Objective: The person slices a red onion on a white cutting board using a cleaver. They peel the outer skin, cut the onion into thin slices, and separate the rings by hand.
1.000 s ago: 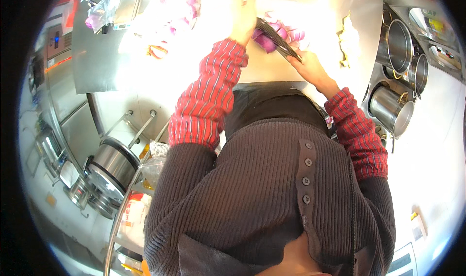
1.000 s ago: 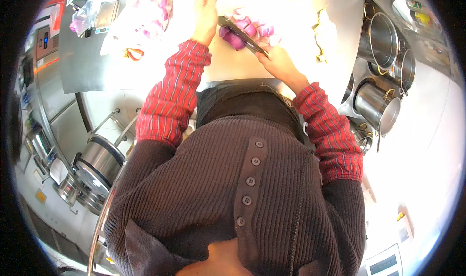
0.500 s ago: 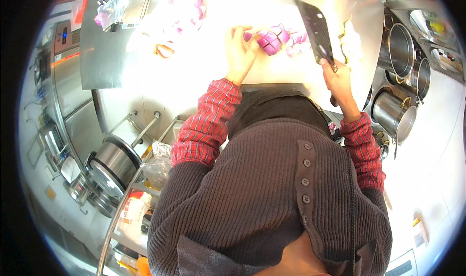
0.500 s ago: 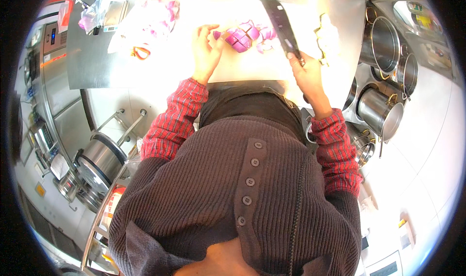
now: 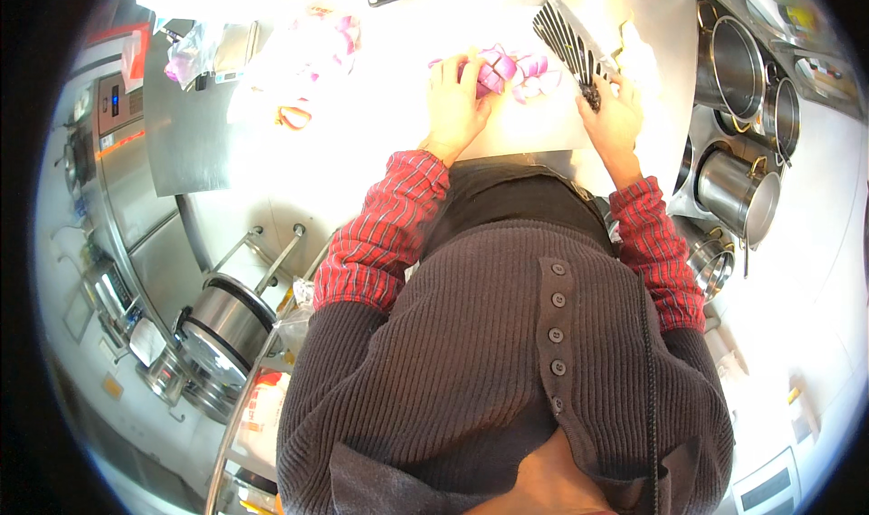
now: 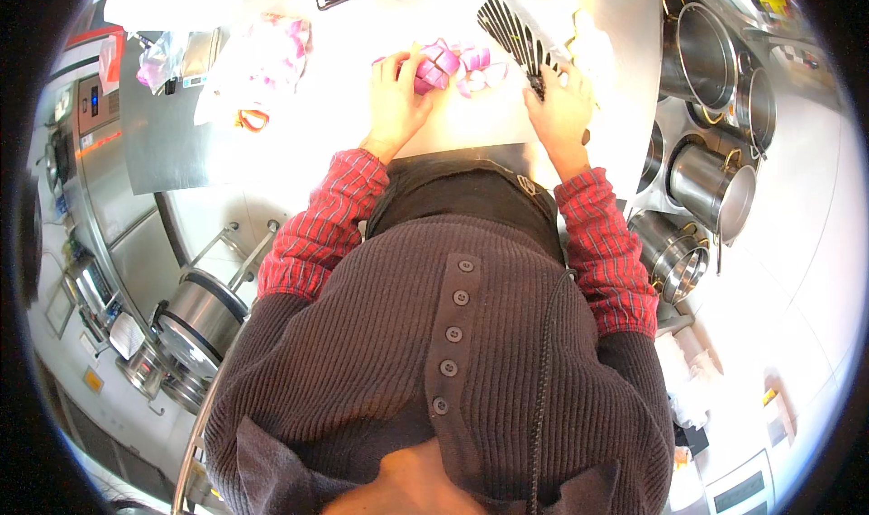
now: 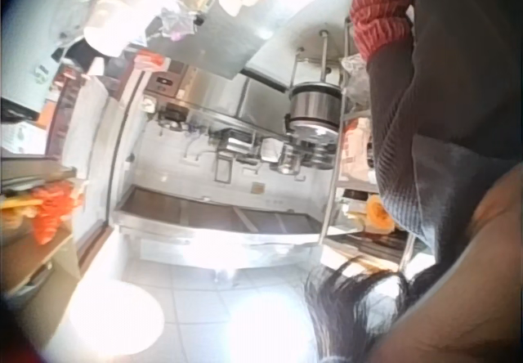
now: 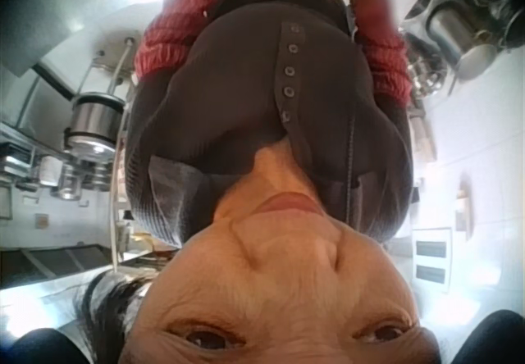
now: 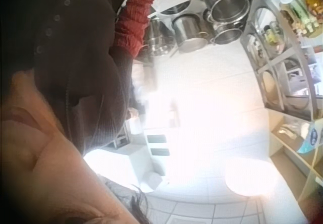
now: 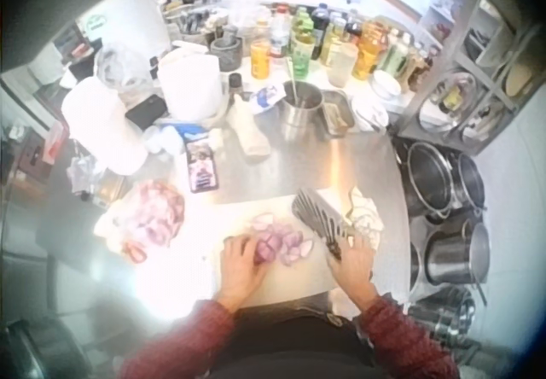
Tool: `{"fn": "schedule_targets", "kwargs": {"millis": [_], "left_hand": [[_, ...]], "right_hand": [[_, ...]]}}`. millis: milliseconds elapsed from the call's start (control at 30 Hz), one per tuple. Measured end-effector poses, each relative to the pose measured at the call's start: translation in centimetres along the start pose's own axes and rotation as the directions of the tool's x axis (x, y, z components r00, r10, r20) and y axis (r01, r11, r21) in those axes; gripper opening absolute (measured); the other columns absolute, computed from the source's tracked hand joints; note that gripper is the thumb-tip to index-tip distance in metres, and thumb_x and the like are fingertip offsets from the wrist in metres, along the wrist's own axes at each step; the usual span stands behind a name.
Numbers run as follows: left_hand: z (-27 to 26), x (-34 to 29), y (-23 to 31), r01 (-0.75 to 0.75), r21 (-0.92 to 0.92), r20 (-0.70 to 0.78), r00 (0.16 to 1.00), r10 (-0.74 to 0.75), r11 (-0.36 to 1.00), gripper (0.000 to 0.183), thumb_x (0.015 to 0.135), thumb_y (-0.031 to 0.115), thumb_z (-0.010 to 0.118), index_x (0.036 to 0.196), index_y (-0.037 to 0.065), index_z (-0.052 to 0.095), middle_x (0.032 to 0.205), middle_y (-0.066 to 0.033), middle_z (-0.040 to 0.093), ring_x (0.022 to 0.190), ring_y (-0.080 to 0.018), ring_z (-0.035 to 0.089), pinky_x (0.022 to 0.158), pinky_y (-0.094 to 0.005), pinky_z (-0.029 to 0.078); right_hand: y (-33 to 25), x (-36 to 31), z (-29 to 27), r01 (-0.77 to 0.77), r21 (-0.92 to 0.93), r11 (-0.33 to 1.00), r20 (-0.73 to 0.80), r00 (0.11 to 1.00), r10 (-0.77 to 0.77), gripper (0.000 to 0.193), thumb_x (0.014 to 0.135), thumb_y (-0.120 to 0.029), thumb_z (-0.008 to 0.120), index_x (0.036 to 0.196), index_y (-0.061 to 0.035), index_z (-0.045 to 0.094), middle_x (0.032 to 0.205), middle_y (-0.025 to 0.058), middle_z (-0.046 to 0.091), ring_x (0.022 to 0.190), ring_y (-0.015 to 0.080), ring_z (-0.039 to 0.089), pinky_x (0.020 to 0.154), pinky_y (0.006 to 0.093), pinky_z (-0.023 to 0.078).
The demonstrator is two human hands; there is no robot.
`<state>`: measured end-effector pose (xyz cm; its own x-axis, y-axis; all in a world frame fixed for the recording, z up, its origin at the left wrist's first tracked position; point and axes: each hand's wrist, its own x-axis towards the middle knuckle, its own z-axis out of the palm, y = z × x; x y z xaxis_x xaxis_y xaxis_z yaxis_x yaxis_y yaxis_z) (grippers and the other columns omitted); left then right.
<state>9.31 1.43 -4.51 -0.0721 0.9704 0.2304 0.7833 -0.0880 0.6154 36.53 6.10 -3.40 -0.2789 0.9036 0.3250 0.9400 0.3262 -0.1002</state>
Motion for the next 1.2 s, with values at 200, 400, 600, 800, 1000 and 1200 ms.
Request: {"fn": "schedule_targets", "kwargs": {"millis": [200,400,600,800,1000,1200], "left_hand": [[-1.0,-0.1,1.9,-0.034,-0.095,-0.096,0.995,0.025,0.995,0.051,0.074,0.004,0.073,0.123,0.006,0.062,0.122,-0.0151,0.058,0.112,-0.037,0.054,0.097,-0.0465,0.045],[-2.0,-0.9,3.8,0.156,-0.446,0.097,0.987,-0.126,0.881,0.035,0.083,0.0,0.069,0.118,0.004,0.065,0.101,-0.0075,0.066,0.086,-0.023,0.064,0.076,-0.033,0.052],[-0.7,-1.4,5.2,0.568,-0.772,0.521,0.823,-0.228,0.286,0.013,0.096,0.012,0.07,0.105,0.005,0.067,0.094,-0.0017,0.067,0.078,-0.0107,0.062,0.069,-0.027,0.051],[-0.7,-3.4,4.1,0.667,-0.678,0.735,0.626,-0.261,-0.308,0.006,0.098,0.012,0.068,0.1,0.006,0.067,0.091,-0.0027,0.068,0.076,-0.0105,0.062,0.068,-0.0245,0.052],[0.3,-3.7,2.5,0.451,-0.66,0.688,0.684,-0.242,-0.601,0.017,0.1,0.012,0.064,0.114,0.003,0.068,0.101,-0.0025,0.069,0.088,-0.0124,0.064,0.076,-0.0263,0.054],[0.2,-2.8,1.3,0.579,-0.728,0.36,0.778,-0.515,0.367,0.028,0.097,0.0,0.059,0.124,-0.004,0.064,0.112,-0.0085,0.065,0.093,-0.0165,0.067,0.083,-0.0297,0.055]], "right_hand": [[-3.8,2.5,2.1,-0.018,0.304,0.953,0.296,0.952,-0.076,0.023,0.088,-0.013,0.07,0.111,-0.0081,0.069,0.111,0.0109,0.064,0.094,0.0333,0.064,0.083,0.0427,0.053],[-3.1,2.6,1.0,-0.465,0.454,0.76,0.519,0.831,0.199,0.019,0.081,-0.012,0.083,0.093,-0.0015,0.071,0.08,0.0083,0.071,0.071,0.0152,0.067,0.064,0.0298,0.053],[-5.3,1.8,-3.9,-0.707,0.664,0.244,0.739,0.671,-0.064,0.012,0.087,-0.01,0.079,0.094,-0.0015,0.073,0.082,0.0034,0.071,0.071,0.0096,0.064,0.061,0.0243,0.05],[-6.5,1.0,-4.0,-0.871,0.469,-0.147,0.849,0.49,-0.198,0.012,0.091,-0.006,0.074,0.101,-0.0007,0.072,0.087,0.0052,0.071,0.072,0.0126,0.064,0.066,0.0263,0.052],[-7.3,-1.2,-2.2,-0.828,0.365,-0.426,0.81,0.508,-0.293,0.018,0.092,-0.005,0.072,0.11,-0.0009,0.071,0.094,0.0061,0.072,0.079,0.0141,0.067,0.071,0.03,0.056],[-4.3,1.0,0.9,-0.743,0.651,0.153,0.742,0.666,0.077,0.034,0.092,-0.008,0.071,0.125,-0.0008,0.064,0.104,0.0072,0.068,0.085,0.0148,0.066,0.072,0.0308,0.056]]}}
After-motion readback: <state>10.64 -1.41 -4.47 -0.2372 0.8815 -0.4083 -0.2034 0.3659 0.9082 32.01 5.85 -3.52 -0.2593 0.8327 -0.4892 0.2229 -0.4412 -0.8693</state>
